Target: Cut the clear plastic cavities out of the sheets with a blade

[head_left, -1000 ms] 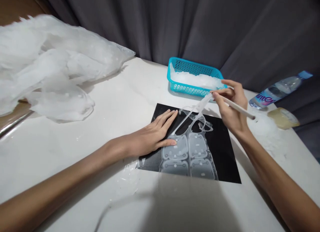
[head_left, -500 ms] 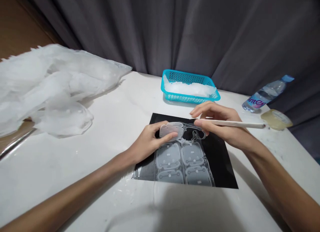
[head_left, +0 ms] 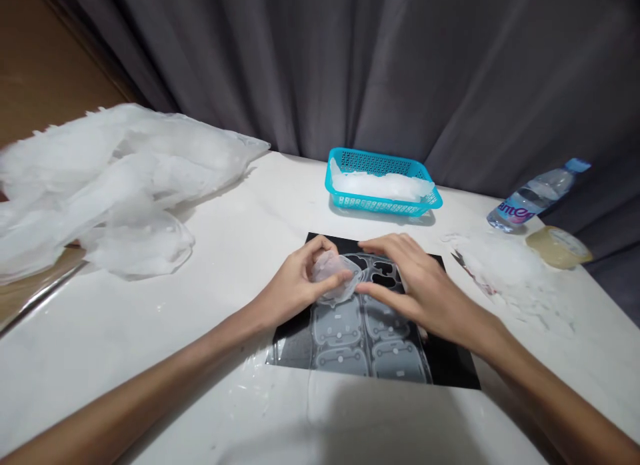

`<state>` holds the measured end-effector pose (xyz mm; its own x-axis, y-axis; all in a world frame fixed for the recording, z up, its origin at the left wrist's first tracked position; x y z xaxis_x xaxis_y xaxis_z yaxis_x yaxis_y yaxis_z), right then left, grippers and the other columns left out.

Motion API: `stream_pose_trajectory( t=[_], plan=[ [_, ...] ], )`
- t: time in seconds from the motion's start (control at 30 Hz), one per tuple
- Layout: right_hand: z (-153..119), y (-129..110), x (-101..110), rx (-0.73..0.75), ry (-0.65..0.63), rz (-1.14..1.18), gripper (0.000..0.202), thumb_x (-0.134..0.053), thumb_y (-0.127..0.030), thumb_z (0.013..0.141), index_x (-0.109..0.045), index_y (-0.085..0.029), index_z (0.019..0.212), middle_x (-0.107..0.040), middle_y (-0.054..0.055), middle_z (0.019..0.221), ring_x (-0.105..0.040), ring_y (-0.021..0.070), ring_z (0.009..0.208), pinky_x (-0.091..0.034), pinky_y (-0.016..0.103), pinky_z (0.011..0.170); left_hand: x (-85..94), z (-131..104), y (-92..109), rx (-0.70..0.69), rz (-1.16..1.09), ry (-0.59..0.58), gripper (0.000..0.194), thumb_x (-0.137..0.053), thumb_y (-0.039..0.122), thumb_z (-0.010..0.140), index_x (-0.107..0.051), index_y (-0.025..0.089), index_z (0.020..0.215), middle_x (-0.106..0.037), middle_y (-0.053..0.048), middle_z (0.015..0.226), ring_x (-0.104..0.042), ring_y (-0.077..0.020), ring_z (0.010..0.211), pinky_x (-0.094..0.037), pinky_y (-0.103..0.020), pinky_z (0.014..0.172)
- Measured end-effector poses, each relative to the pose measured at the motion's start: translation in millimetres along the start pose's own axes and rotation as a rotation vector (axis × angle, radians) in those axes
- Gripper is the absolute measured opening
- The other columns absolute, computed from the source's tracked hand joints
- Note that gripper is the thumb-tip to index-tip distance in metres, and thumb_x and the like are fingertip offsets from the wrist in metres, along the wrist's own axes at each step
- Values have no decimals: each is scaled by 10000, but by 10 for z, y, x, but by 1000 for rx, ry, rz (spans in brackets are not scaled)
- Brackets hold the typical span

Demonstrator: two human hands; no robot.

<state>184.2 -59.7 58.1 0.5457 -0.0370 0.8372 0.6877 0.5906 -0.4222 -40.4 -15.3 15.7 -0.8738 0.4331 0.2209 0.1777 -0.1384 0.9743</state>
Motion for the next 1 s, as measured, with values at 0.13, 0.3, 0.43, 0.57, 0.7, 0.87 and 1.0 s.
stream_pose_trajectory(
  t=[0.13,0.3,0.43,0.57,0.7,0.87,1.0],
  plan=[
    [-2,-5,-215,18,-43,46,163,-553,-282,1067,-611,-189,1188,-717,99,1125,-662,268,1060,-548,460,948,-2,3,10,1,47,-46,314,-766,460,890,-685,181,1009,-654,-14,881,-576,-162,773,-437,-280,688],
    [-56,42,-237,34,-88,38,158,-493,-180,1077,-637,-183,1141,-704,92,1071,-649,239,998,-543,424,929,18,-10,28,42,138,-73,296,-724,469,917,-735,175,950,-689,-18,843,-583,-171,772,-441,-294,707],
    [-41,10,-293,60,-63,-59,167,-464,-182,1084,-627,-163,1113,-685,102,1043,-626,247,968,-533,404,872,-25,-46,74,13,239,-111,282,-689,455,938,-756,181,927,-698,-8,816,-572,-162,744,-419,-286,689],
    [-66,-45,-368,81,-31,-215,194,-427,-164,1073,-607,-147,1003,-658,101,930,-610,254,876,-512,397,808,34,3,34,35,186,-20,241,-676,388,936,-740,169,856,-678,0,734,-553,-137,654,-406,-252,600],
    [-149,-55,-317,63,-33,-241,179,-432,-120,1035,-559,-176,922,-617,72,858,-602,241,818,-495,392,798,401,175,-94,169,-123,456,146,-652,265,902,-626,156,809,-625,2,647,-602,-138,551,-481,-238,507],
    [-155,78,-192,-150,-91,-51,102,-498,-146,1022,-526,-202,942,-626,56,918,-633,234,868,-512,377,791,553,207,2,88,-226,210,249,-706,404,937,-573,195,962,-726,-28,727,-708,-196,585,-599,-301,520],
    [-85,89,-171,-186,104,15,126,-505,-238,1062,-565,-185,1159,-625,111,1134,-609,273,1105,-495,445,975,263,41,179,82,-287,-74,266,-651,444,1000,-528,208,996,-779,-56,803,-752,-208,666,-616,-294,587]
  ],
)
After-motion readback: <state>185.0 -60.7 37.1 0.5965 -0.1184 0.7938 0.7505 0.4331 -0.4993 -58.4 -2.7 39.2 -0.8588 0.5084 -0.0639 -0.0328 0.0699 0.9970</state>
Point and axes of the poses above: each hand's wrist, its own z-axis towards the middle knuckle, its own x-axis out of the back of the hand, y = z × x, the point moved 1 cm from there along z, towards the middle knuckle
